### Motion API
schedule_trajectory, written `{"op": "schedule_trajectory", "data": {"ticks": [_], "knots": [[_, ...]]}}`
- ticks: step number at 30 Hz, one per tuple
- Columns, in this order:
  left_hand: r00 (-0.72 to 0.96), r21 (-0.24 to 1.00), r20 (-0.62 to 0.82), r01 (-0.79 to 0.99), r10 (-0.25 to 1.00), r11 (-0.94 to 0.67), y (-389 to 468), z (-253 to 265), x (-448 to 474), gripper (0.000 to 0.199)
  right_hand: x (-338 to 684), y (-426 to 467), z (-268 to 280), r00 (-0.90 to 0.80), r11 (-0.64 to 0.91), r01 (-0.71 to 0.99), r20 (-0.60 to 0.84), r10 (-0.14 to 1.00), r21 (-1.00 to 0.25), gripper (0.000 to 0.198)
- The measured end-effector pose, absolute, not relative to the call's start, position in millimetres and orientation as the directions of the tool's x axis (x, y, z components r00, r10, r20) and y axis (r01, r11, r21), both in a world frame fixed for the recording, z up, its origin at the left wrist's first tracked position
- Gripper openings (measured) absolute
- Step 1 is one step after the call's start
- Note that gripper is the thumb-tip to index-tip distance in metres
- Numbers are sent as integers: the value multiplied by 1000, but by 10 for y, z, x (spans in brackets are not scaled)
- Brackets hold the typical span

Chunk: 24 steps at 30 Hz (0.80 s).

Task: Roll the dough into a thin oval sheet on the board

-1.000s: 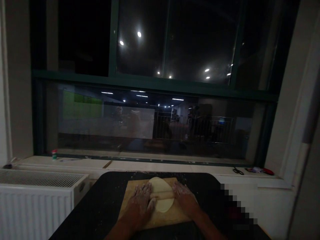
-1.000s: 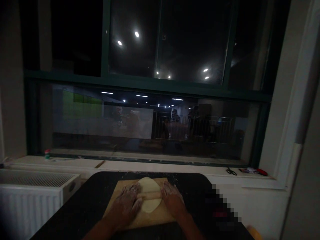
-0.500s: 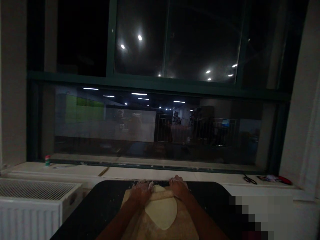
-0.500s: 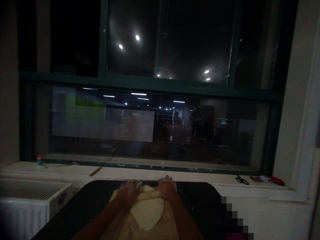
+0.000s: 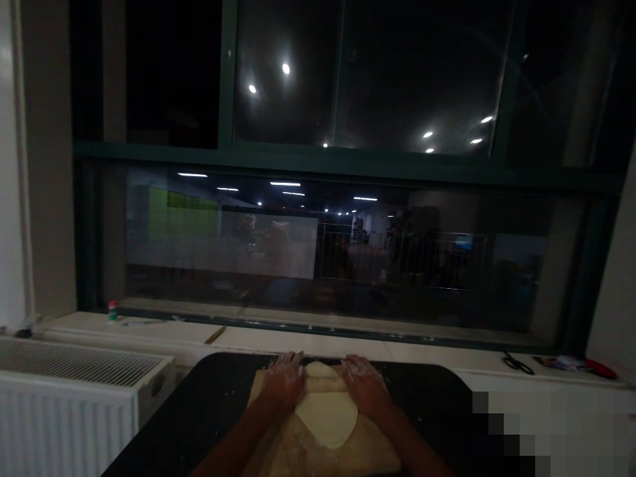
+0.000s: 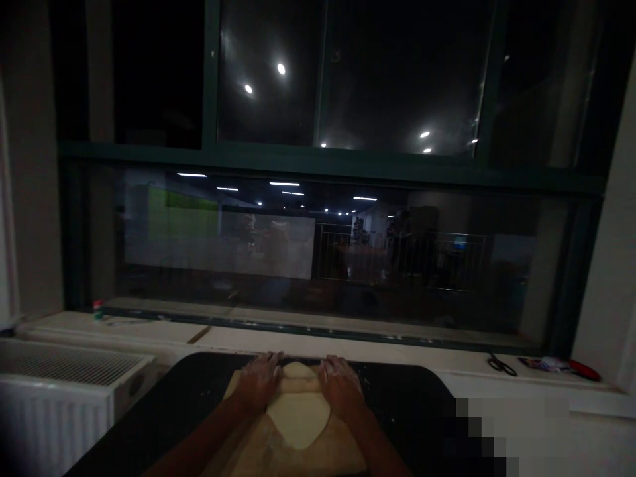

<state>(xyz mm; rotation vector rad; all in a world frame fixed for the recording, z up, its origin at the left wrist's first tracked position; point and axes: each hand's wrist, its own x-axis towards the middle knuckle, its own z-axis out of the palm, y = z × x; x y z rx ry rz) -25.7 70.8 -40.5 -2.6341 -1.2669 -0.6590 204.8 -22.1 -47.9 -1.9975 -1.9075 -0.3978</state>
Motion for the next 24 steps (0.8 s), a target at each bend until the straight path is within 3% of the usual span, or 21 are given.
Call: {"op": "schedule_trajectory", "data": {"ticks": [8, 15, 21, 24], "knots": [[647, -14, 527, 654, 550, -757, 119, -680, -568, 49, 1773, -974, -690, 115, -69, 991, 486, 867, -111, 50], [626, 140, 560, 575, 543, -806, -320, -826, -1070, 52, 1728, -1340, -1009, 67, 1, 994, 621, 781, -109, 44], [681, 9, 551, 573, 482, -820, -89, -718, -935, 47, 1751, -1079, -639, 79, 25, 977, 473, 878, -210, 53], [671, -11, 503, 636, 545, -772, 139, -563, -697, 45, 1794, -861, -472, 89, 7, 975, 419, 904, -224, 49]]}}
